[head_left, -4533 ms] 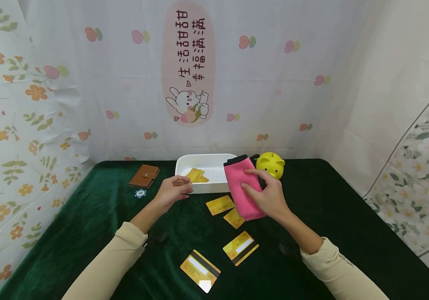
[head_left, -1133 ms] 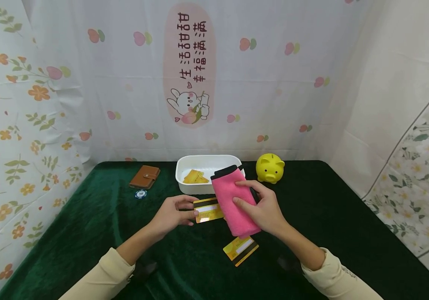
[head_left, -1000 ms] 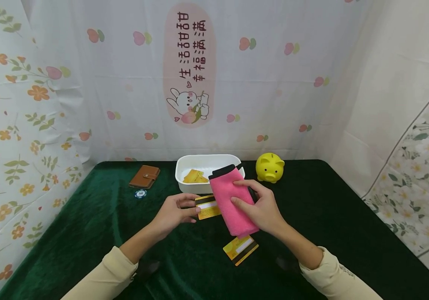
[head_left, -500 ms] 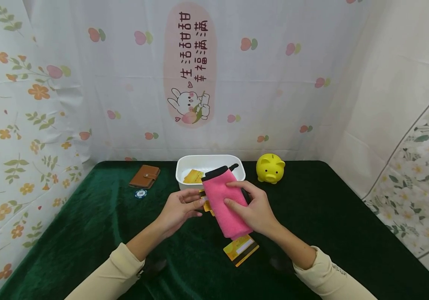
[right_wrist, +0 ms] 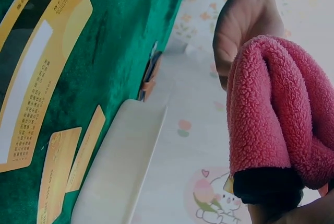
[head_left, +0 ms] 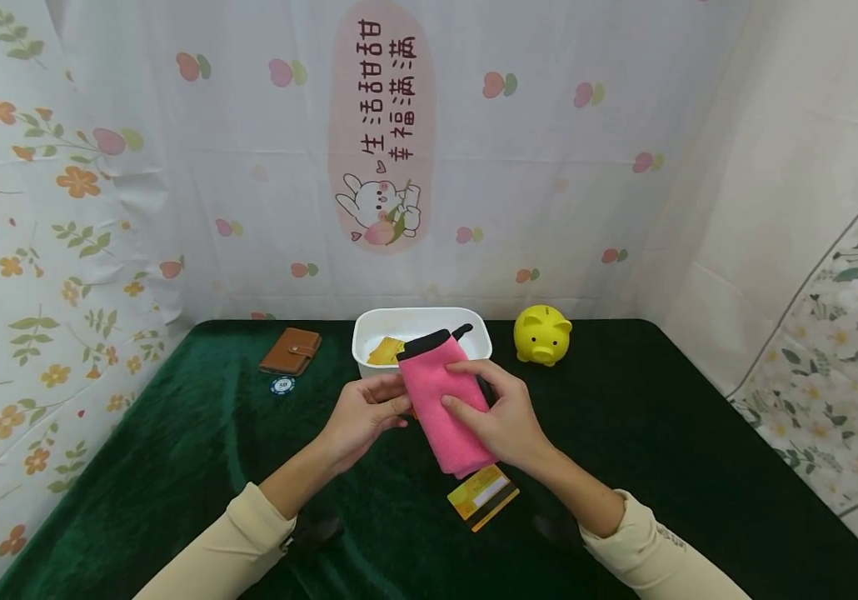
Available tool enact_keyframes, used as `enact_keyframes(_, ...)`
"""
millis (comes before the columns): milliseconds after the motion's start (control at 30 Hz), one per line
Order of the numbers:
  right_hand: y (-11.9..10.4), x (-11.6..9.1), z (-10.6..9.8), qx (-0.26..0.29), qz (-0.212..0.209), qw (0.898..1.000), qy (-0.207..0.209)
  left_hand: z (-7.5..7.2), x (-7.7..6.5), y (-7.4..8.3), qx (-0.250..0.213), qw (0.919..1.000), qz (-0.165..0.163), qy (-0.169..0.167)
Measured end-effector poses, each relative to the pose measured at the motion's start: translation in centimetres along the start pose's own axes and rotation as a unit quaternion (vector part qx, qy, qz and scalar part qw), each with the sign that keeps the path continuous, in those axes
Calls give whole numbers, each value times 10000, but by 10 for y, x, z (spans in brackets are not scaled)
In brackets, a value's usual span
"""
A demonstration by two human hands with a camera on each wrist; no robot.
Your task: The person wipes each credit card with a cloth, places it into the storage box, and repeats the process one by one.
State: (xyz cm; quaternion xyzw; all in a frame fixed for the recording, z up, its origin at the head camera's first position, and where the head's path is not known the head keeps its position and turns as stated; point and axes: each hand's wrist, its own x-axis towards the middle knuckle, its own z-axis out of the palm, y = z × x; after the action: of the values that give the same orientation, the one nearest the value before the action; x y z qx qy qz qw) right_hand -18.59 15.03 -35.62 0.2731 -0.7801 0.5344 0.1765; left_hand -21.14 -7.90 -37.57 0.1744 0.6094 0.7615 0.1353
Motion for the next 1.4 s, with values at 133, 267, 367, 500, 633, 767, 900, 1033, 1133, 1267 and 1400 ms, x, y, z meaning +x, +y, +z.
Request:
enact_keyframes(133, -1, 0, 1, -285, 28, 9995, 116, 1, -1, 1, 130, 9999, 73, 30)
enact_keyframes(267, -12, 1, 1, -536, -15, 9983, 216, 2, 0, 1, 294, 9993, 193, 80)
enact_keyframes(367, -26, 2, 0, -655, -46, 9975, 250, 4, 1, 1, 404, 9987, 241, 204)
enact_keyframes(500, -33, 1, -3, -762, -82, 9966, 304, 5, 1, 1, 591, 9972, 281, 359)
enact_keyframes(633, -13, 1, -7, -849, -73, 9954, 430, 7, 2, 2, 794, 9953, 319, 462)
enact_keyframes(767, 4, 1, -11, -842, -73, 9953, 471, 7, 3, 3, 965, 9931, 296, 594)
enact_keyframes(900, 9, 0, -17, -797, -62, 9955, 499, 7, 3, 3, 1087, 9914, 247, 685)
enact_keyframes(1033, 13, 0, -21, -860, -103, 9946, 566, 6, 3, 3, 1171, 9895, 250, 809)
enact_keyframes(1133, 14, 0, -24, -887, -88, 9943, 590, 5, 4, 4, 1213, 9883, 249, 888)
enact_keyframes(1267, 16, -1, -27, -873, 4, 9942, 623, 5, 4, 5, 1229, 9882, 231, 889)
enact_keyframes(1400, 17, -2, -31, -906, 62, 9937, 660, 3, 3, 6, 1184, 9891, 230, 849)
